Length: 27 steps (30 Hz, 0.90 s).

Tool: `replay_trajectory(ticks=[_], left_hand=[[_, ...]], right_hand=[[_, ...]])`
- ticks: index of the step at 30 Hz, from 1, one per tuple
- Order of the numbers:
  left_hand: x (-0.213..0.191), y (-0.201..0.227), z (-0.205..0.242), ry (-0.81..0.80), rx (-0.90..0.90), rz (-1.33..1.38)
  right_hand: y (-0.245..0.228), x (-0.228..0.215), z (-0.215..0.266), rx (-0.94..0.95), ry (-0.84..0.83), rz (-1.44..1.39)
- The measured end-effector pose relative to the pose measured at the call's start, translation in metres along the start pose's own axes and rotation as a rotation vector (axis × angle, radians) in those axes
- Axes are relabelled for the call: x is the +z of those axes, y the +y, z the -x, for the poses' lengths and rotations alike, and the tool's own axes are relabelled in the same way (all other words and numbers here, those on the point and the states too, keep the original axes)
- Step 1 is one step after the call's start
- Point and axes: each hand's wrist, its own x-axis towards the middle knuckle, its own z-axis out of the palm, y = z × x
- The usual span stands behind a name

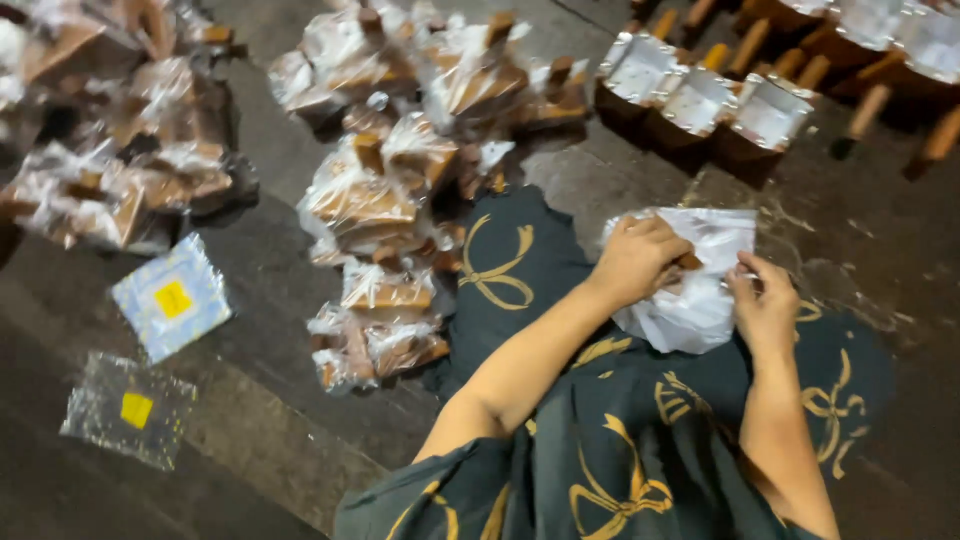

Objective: Packaging small wooden components into individual plastic bags while sitting on the floor.

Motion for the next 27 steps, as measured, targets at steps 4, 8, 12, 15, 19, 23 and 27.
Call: replay_trajectory(ticks=[4,8,12,15,19,23,27], left_hand=[[-0.044,0.016,0.001,0.100,0.017,0.031],[-0.154,0.052,0.008,0.254,-0.006,0.235],[-0.271,0.078,0.047,0.403,-0.040,0.198],[-0.338,0.084,0.112,0.444,-0.318,-0.061],[-0.411,0.112,0.179,0.434,-0.693,-0.236],[-0.439,0.123,0.235,0.104,-0.992,-0.188],[-0.412,0.098,0.299,-0.335,-1.234,-0.107]], right_hand=[[0.003,-0.001,-0.002,-0.035,-0.019,-0.028],[0.020,-0.003,-0.003,0.012,0.019,-0.056],[0.028,-0.001,-0.004,0.078,0.031,-0.100],[0.045,0.006,-0.009,0.152,0.034,-0.168],[0.058,0.009,-0.012,0.121,-0.006,-0.204],[0.053,0.009,-0.011,0.127,-0.033,-0.185],[0.064,0.019,-0.017,0.032,-0.013,-0.062]])
